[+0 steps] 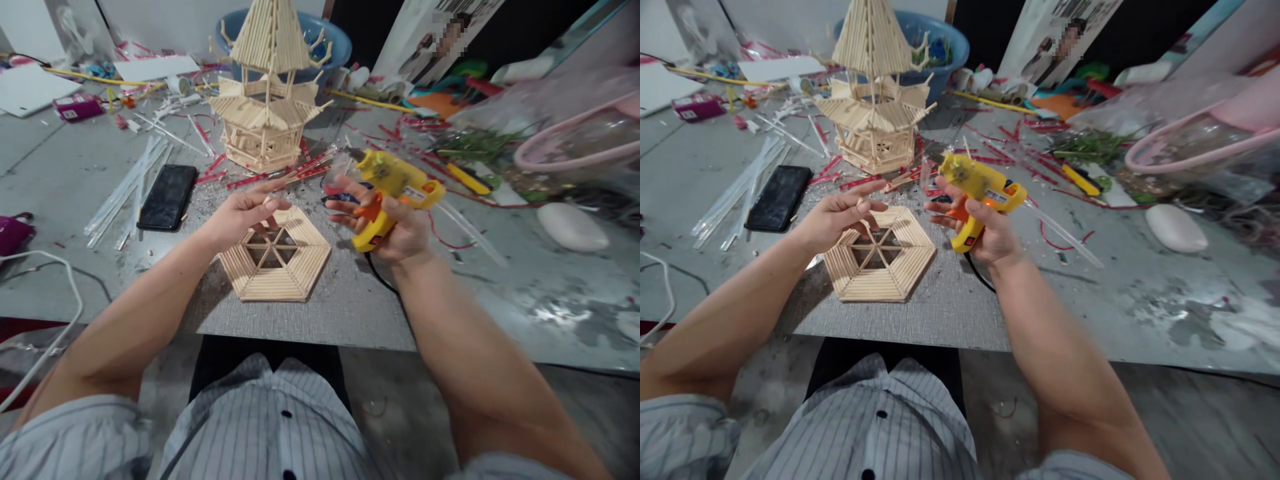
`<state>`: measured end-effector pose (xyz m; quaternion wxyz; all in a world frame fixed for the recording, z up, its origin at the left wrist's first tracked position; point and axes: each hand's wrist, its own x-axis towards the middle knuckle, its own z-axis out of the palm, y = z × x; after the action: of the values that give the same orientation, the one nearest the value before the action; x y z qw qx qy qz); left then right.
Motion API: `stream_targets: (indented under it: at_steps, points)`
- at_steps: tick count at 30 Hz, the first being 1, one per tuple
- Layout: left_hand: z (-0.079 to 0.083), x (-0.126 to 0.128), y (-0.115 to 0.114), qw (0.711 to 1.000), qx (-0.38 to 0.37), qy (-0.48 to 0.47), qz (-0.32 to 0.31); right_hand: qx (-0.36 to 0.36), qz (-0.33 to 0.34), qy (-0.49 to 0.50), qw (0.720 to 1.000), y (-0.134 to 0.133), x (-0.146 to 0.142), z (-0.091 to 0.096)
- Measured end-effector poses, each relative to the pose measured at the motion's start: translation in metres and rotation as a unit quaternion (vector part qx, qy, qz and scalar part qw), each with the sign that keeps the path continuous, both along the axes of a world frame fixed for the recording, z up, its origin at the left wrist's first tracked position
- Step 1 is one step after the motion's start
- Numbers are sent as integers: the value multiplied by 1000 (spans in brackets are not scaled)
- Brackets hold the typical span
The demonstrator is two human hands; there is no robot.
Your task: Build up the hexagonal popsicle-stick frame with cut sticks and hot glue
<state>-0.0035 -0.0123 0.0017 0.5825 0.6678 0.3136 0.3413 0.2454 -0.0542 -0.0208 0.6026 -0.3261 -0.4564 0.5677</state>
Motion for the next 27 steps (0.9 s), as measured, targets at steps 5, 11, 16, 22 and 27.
stream_targets:
  at_steps: [5,11,16,22,27]
  points:
    - [0,5,-7,990,87,2,-111,-18,98,-22,995,-5,-7,-3]
    - [-6,9,-13,985,76,6,-152,-16,114,-94,989,-6,-11,-9]
    - [-5,13,-10,999,3,-26,-25,8,55,-68,996,1,-5,-9]
    - [5,-19,38,910,-32,-173,376,-17,-48,-10,999,11,10,-7]
    - [15,-38,45,869,-70,-129,473,-61,-76,-27,995,15,12,-7]
